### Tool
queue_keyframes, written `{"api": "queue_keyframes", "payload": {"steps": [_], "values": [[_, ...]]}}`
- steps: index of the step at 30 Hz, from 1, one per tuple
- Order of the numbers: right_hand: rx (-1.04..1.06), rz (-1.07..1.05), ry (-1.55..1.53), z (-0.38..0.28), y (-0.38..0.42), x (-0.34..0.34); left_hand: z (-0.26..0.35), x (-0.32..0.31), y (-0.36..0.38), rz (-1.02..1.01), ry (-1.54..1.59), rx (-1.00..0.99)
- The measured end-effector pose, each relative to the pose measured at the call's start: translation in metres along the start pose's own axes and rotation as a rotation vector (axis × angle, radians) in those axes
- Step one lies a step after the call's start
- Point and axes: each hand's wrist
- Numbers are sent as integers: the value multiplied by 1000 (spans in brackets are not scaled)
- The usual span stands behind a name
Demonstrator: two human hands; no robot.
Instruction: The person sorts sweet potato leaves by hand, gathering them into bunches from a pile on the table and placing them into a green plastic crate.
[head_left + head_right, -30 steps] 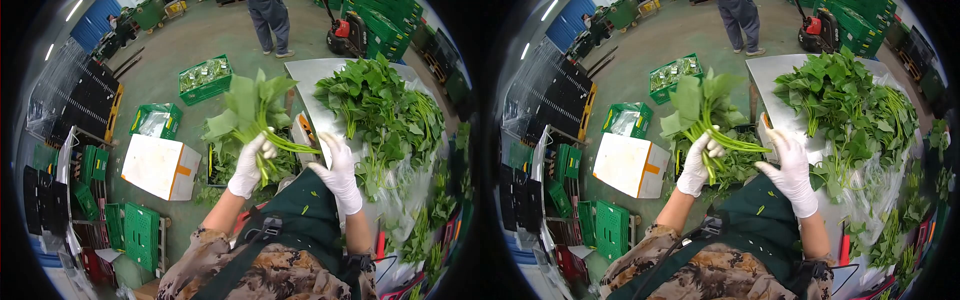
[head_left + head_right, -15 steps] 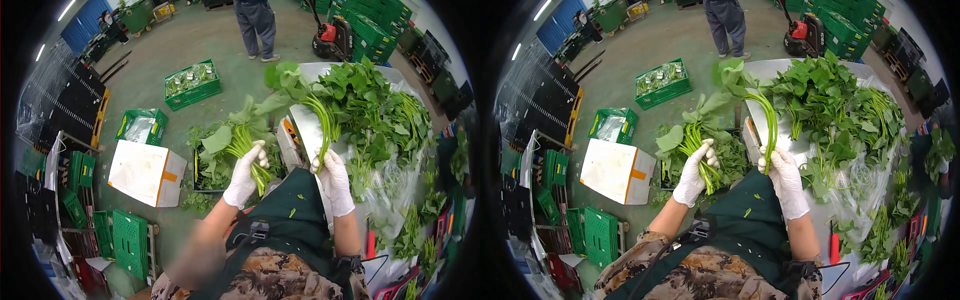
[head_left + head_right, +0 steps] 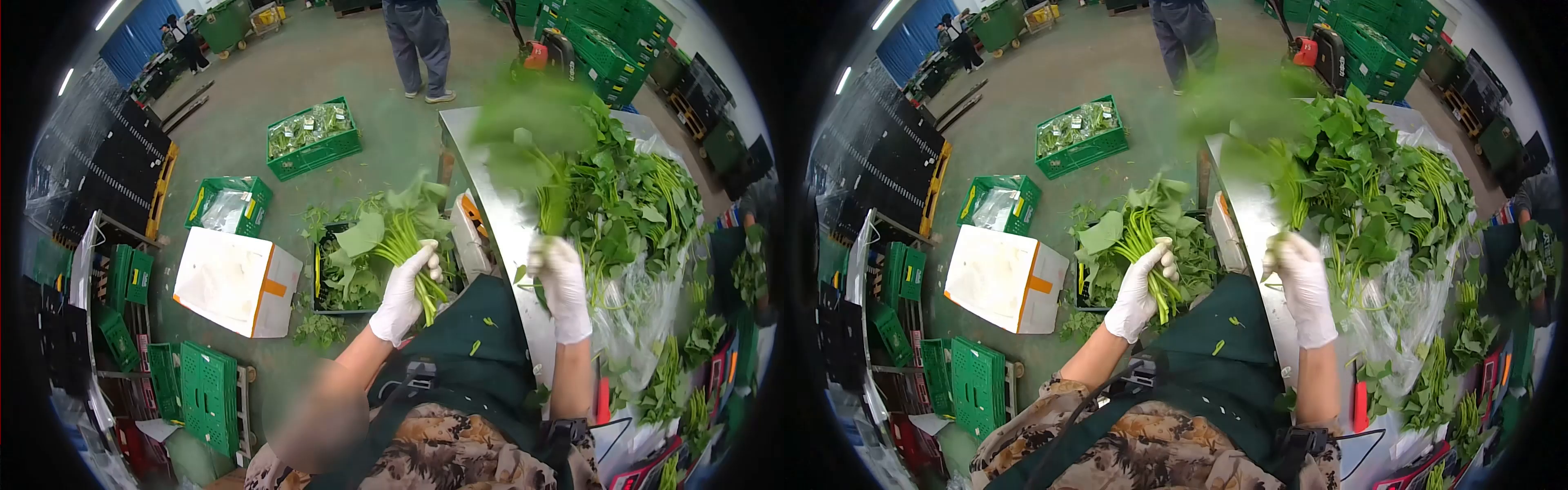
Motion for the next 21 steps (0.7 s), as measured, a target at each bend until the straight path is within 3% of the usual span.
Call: {"api": "queue_keyframes", "payload": {"steps": [1, 3, 7, 21], "values": [[-111, -15, 332, 4, -4, -2, 1, -3, -2, -12, -1, -2], [-249, 4, 286, 13, -8, 10, -2, -4, -2, 31, 16, -30], [-65, -75, -147, 14, -2, 4, -2, -15, 0, -11, -4, 6], [-222, -155, -636, 21, 10, -26, -10, -19, 0, -64, -10, 44]]}}
Point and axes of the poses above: each hand's wrist, its own y-axis away from the middle knuckle, its own x-axis out of the back of the hand, z = x × y, and after that the axes turned 4 degrees about -x, right-handed
